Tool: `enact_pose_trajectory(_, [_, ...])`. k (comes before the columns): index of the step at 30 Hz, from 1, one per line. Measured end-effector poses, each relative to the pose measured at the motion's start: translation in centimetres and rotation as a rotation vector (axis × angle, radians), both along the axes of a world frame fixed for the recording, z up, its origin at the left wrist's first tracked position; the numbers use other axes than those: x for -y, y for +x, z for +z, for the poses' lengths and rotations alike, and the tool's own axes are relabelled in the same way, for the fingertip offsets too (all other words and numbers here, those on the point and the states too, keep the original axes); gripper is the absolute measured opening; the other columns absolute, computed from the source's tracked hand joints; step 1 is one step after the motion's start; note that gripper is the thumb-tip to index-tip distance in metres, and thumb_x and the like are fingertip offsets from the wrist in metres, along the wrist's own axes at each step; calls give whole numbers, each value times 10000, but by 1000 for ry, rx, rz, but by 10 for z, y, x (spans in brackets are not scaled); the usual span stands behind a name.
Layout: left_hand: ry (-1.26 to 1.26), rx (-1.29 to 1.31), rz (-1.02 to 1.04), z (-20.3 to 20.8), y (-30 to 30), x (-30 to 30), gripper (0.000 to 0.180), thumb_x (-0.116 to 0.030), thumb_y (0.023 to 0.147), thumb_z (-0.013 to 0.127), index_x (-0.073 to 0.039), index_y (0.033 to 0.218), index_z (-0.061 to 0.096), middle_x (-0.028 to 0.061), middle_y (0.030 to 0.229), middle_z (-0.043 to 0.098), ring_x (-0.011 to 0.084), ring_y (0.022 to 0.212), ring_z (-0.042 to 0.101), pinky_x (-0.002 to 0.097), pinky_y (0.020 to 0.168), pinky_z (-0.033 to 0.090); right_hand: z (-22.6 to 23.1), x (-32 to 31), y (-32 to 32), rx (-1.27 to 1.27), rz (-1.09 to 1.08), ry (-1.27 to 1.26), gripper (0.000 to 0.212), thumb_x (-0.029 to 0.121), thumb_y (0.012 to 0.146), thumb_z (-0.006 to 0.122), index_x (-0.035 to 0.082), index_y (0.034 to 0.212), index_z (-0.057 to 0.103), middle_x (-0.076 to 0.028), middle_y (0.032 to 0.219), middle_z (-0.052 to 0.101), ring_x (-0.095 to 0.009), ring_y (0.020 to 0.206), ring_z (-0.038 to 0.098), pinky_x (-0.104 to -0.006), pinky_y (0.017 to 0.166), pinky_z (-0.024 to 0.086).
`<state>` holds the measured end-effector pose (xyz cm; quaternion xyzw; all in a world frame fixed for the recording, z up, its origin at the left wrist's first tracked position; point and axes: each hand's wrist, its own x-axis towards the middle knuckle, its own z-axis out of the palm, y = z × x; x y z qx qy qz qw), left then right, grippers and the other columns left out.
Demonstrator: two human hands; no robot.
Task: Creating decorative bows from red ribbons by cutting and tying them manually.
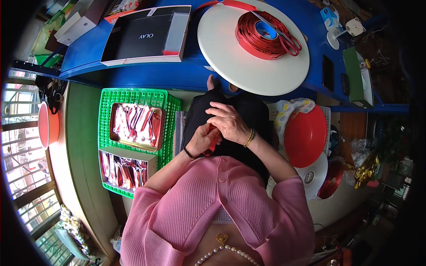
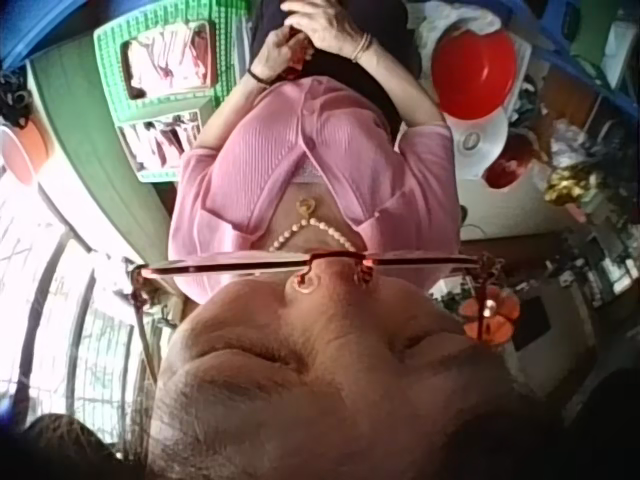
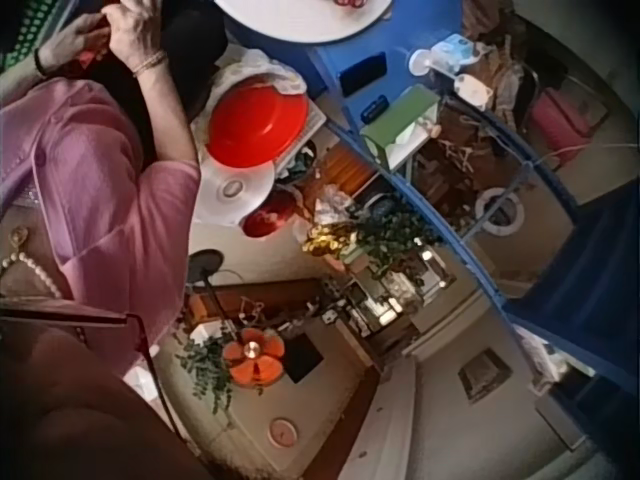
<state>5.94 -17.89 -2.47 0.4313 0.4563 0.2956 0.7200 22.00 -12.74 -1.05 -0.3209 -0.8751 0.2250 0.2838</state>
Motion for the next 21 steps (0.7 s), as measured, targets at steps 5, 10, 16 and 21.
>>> enact_pose_trajectory(5, [-203, 167, 222, -9, -3, -14, 165, -157, 931, 467, -22, 991, 542, 64, 773, 620, 130, 683, 610, 254, 637, 496, -8, 6, -5, -313, -313, -245, 356, 165, 802, 625, 19, 1117, 546, -162, 1102, 580, -308, 1057, 542, -372, 876, 442])
enact_pose_trajectory(10, [-185, 269, 408, -6, -4, -40, 151, -162, 927, 482, -53, 931, 586, 40, 784, 628, 108, 675, 603, 230, 624, 490, -34, 30, -16, -531, -388, -811, 607, 281, 778, 707, -18, 1235, 442, -138, 1042, 620, -189, 956, 597, -298, 787, 479])
enact_pose_trajectory(16, [-244, 376, 553, 15, 1, -61, 166, -184, 931, 475, -39, 959, 550, 74, 739, 612, 185, 623, 615, 291, 556, 516, -18, 37, -29, -768, -348, -1239, 215, 166, 863, 610, -39, 923, 587, -54, 751, 639, -104, 619, 601, -228, 597, 490])
enact_pose_trajectory(21, [-247, 453, 632, 15, 2, -60, 165, -190, 935, 471, -45, 942, 548, 61, 724, 593, 172, 606, 591, 280, 546, 497, -6, 31, -26, -500, -357, -1018, 222, 209, 899, 556, -5, 902, 613, -46, 701, 628, -101, 607, 600, -229, 568, 477])
